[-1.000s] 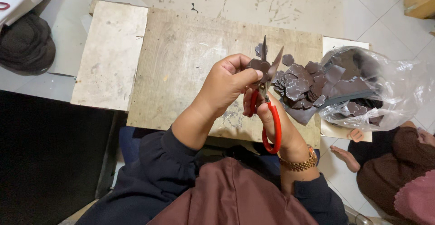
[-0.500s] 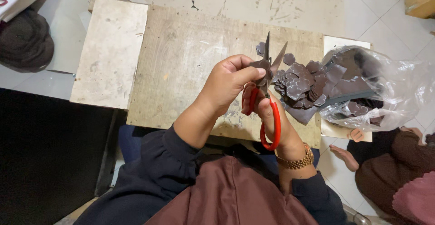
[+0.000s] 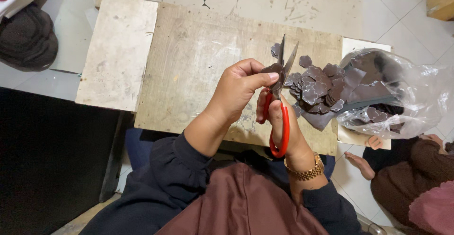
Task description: The person uses red-handled scissors to cut flower-shaped pieces from a dark brown sheet of material. They hold the sheet in one hand and cut along the outlines, placing the finished shapes on a wooden board.
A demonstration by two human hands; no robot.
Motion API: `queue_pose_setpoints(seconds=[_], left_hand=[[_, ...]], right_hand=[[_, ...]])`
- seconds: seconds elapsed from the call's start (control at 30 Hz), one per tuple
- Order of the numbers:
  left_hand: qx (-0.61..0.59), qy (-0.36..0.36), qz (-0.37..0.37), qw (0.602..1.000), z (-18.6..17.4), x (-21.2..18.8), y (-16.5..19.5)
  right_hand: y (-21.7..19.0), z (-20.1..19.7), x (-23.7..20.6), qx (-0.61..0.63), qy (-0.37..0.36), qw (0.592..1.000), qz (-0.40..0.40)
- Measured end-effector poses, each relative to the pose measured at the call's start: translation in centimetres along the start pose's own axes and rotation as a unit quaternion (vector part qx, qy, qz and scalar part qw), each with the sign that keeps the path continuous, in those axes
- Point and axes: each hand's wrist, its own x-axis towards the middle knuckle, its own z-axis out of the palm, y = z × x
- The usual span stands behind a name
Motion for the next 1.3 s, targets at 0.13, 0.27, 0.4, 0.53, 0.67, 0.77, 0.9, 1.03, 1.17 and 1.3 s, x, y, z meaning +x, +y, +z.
queue_pose_setpoints(seconds=[0.13, 0.27, 0.4, 0.53, 0.67, 0.77, 0.9, 1.03, 1.17, 1.3], left_hand=[[0.022, 0.010, -0.006, 1.000, -0.3, -0.1, 0.2], [0.034, 0.004, 0.007, 0.999, -0.6, -0.1, 0.3], [0.020, -0.001, 0.014, 1.000, -0.7, 0.0, 0.0], [0.030, 0.006, 0.010, 0.999, -0.9, 0.0, -0.1], [0.045, 0.023, -0.003, 0.999, -1.0, 0.1, 0.0], [0.048, 0.030, -0.017, 0.998, -1.0, 0.1, 0.2], [0.048, 0.024, -0.025, 0.998, -1.2, 0.0, 0.4], [0.040, 0.012, -0.012, 0.999, -1.4, 0.1, 0.3], [0.028, 0.008, 0.009, 1.000, -1.5, 0.3, 0.0], [0.052, 0.011, 0.032, 0.998, -1.4, 0.3, -0.3]], right_hand=[[0.1, -0.2, -0.2, 0.024, -0.003, 1.000, 0.010], [0.0, -0.4, -0.6, 0.018, -0.002, 0.999, 0.026], [0.1, -0.3, -0.6, 0.039, 0.001, 0.999, 0.034], [0.3, -0.6, -0.7, 0.042, -0.002, 0.998, 0.045], [0.7, -1.0, -0.9, 0.049, -0.008, 0.997, 0.067], [1.0, -1.1, -1.0, 0.059, 0.004, 0.995, 0.083], [1.2, -1.2, -1.0, 0.092, 0.001, 0.991, 0.093], [1.3, -1.2, -1.1, 0.085, 0.006, 0.990, 0.108], [1.3, -1.6, -1.2, 0.043, -0.013, 0.992, 0.118], [1.5, -1.6, -1.1, 0.040, -0.008, 0.993, 0.115]])
